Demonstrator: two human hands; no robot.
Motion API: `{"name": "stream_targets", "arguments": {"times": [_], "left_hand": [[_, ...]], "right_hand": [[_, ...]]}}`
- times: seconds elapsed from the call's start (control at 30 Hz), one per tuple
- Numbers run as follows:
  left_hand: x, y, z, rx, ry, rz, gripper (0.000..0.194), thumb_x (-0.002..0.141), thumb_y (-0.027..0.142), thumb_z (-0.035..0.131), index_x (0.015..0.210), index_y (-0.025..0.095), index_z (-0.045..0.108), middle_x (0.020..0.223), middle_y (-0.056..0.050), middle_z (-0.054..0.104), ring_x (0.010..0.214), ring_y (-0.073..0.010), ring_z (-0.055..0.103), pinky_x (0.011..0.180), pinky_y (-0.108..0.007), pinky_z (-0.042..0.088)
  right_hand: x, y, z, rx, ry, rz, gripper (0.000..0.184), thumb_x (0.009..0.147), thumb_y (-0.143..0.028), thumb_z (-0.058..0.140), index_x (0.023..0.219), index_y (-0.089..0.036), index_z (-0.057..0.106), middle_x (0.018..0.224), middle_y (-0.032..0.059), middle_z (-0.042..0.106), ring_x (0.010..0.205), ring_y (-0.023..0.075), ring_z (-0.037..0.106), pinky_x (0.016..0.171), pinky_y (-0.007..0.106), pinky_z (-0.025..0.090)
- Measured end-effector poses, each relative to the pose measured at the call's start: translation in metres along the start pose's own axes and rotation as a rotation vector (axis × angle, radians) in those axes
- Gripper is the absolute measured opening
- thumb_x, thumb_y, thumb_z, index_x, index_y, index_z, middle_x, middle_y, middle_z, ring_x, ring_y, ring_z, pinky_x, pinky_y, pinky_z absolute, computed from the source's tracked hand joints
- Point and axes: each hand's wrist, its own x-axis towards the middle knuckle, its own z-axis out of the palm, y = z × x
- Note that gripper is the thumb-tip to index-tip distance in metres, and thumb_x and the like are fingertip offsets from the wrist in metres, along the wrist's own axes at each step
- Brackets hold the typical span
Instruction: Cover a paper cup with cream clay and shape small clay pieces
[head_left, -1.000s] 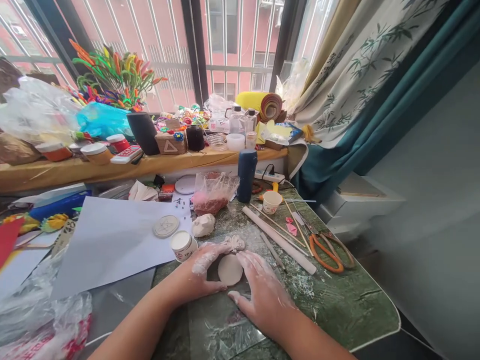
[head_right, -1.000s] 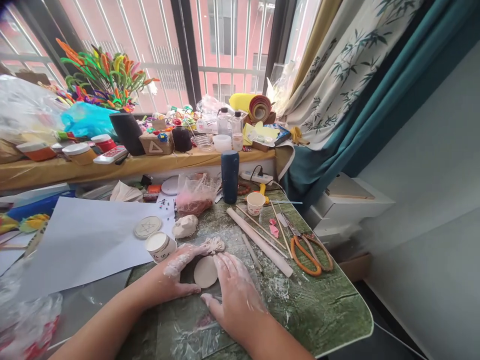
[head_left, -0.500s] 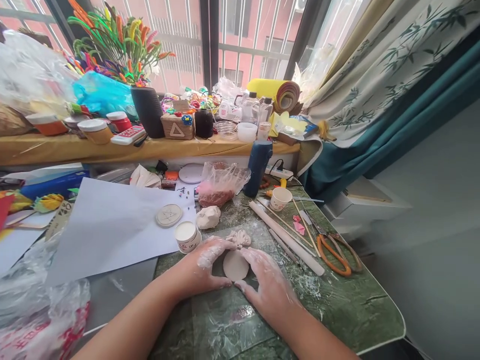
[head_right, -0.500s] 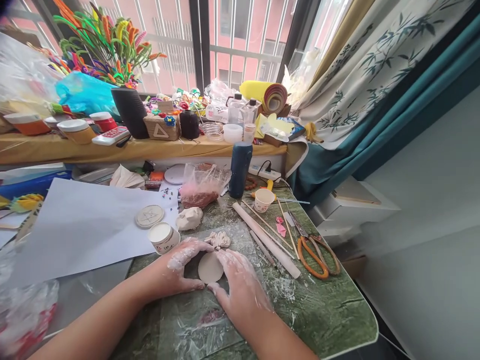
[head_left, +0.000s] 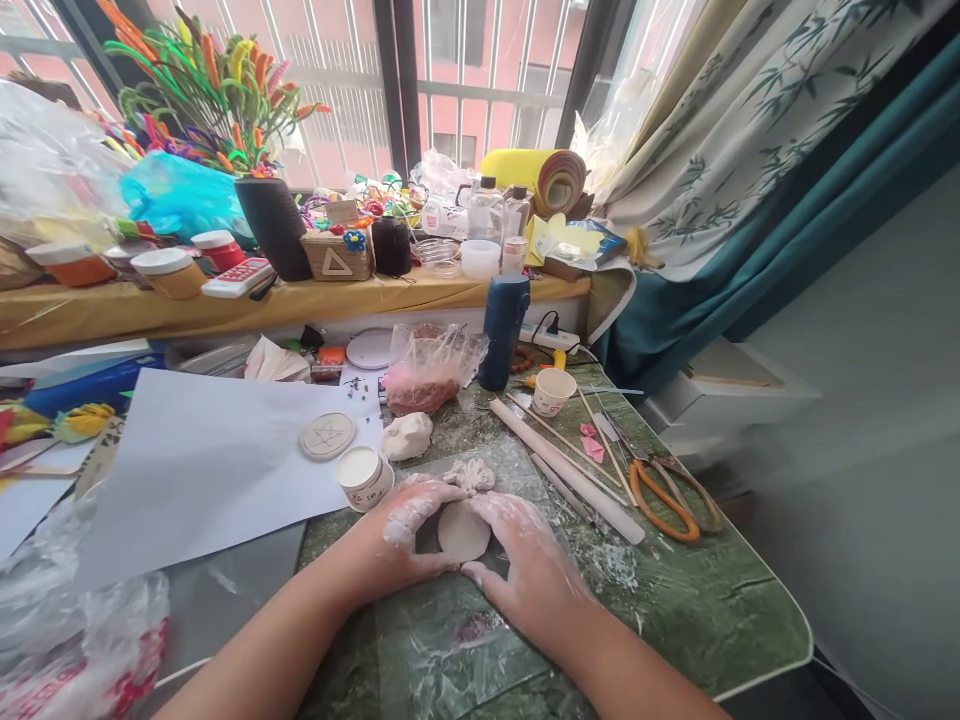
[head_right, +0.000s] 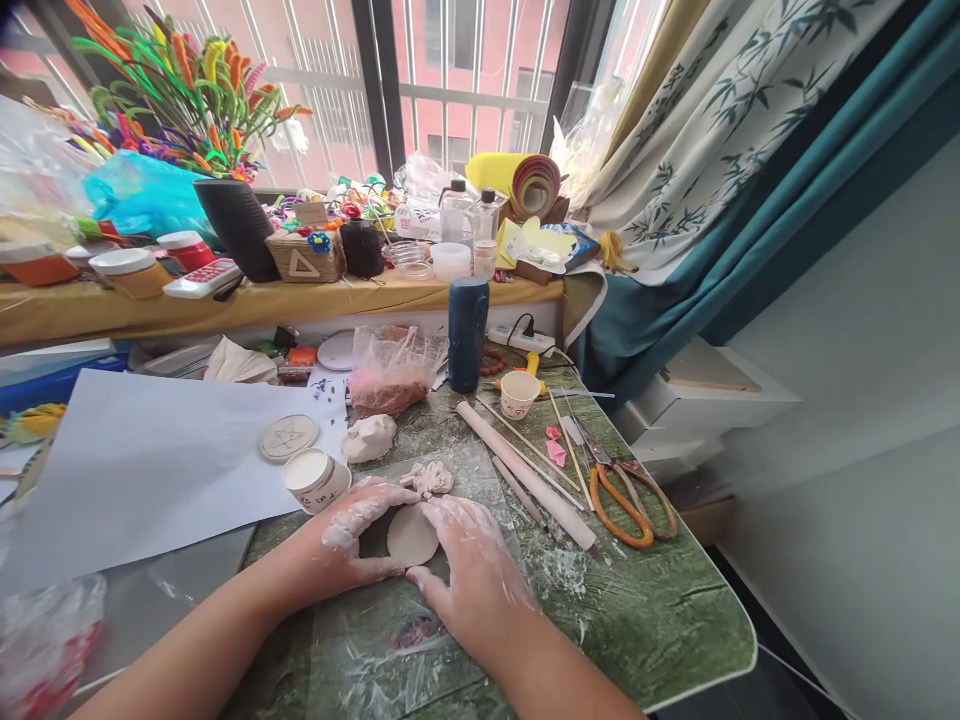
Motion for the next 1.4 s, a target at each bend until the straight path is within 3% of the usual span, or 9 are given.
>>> {"name": "stream_targets", "arguments": {"times": [0.17, 0.33, 0.6, 0.97, 1.17, 1.4], "left_hand": [[0.0008, 0.0032, -0.0074, -0.034, -0.030, -0.020, 0.065, 0.073, 0.035, 0.086, 0.132, 0.028, 0.060, 0.132, -0.008, 0.065, 0.123, -0.0294, 0.060, 0.108, -0.046, 0.050], [0.0021, 0.0035, -0.0086, -0.052, -0.033, -0.058, 0.059, 0.074, 0.041, 0.085, 0.126, 0.027, 0.062, 0.126, -0.008, 0.066, 0.118, -0.0286, 0.063, 0.103, -0.045, 0.053], [-0.0001, 0.0033, -0.0057, -0.021, 0.005, 0.010, 0.060, 0.077, 0.036, 0.083, 0.131, 0.027, 0.059, 0.130, -0.009, 0.065, 0.122, -0.0292, 0.060, 0.107, -0.046, 0.050], [-0.0001, 0.0022, -0.0070, -0.064, -0.021, -0.005, 0.060, 0.076, 0.040, 0.084, 0.128, 0.027, 0.059, 0.127, -0.008, 0.064, 0.118, -0.0282, 0.061, 0.103, -0.044, 0.051], [-0.0002, 0.0031, -0.0078, -0.080, 0.001, 0.000, 0.056, 0.076, 0.038, 0.084, 0.125, 0.027, 0.059, 0.123, -0.007, 0.064, 0.114, -0.0281, 0.061, 0.100, -0.043, 0.053], [-0.0018, 0.0069, -0.0061, -0.078, -0.016, -0.041, 0.058, 0.075, 0.031, 0.082, 0.127, 0.027, 0.056, 0.126, -0.007, 0.062, 0.116, -0.0273, 0.061, 0.100, -0.042, 0.053]], "right_hand": [[0.0047, 0.0011, -0.0043, 0.047, -0.044, 0.058, 0.059, 0.080, -0.022, 0.076, 0.136, -0.018, 0.059, 0.141, 0.0132, 0.063, 0.134, 0.0332, 0.054, 0.114, 0.056, 0.044], [0.0058, 0.0017, -0.0059, 0.079, -0.062, 0.039, 0.056, 0.082, -0.023, 0.076, 0.136, -0.022, 0.059, 0.142, 0.0114, 0.062, 0.135, 0.0318, 0.053, 0.115, 0.054, 0.043], [0.0016, 0.0014, -0.0028, 0.078, -0.039, 0.082, 0.062, 0.082, -0.027, 0.075, 0.140, -0.019, 0.055, 0.142, 0.0138, 0.060, 0.136, 0.0328, 0.052, 0.116, 0.054, 0.043], [0.0042, 0.0047, -0.0043, 0.097, -0.039, 0.000, 0.058, 0.081, -0.021, 0.076, 0.136, -0.022, 0.059, 0.141, 0.0114, 0.063, 0.134, 0.0317, 0.055, 0.115, 0.053, 0.044], [0.0073, 0.0016, -0.0092, 0.099, -0.075, 0.028, 0.058, 0.080, -0.020, 0.075, 0.135, -0.022, 0.060, 0.141, 0.0110, 0.063, 0.134, 0.0318, 0.055, 0.115, 0.054, 0.043], [0.0033, -0.0009, -0.0075, 0.079, -0.100, 0.024, 0.070, 0.084, -0.026, 0.071, 0.148, -0.017, 0.046, 0.149, 0.0147, 0.055, 0.139, 0.0339, 0.048, 0.117, 0.056, 0.040]]}}
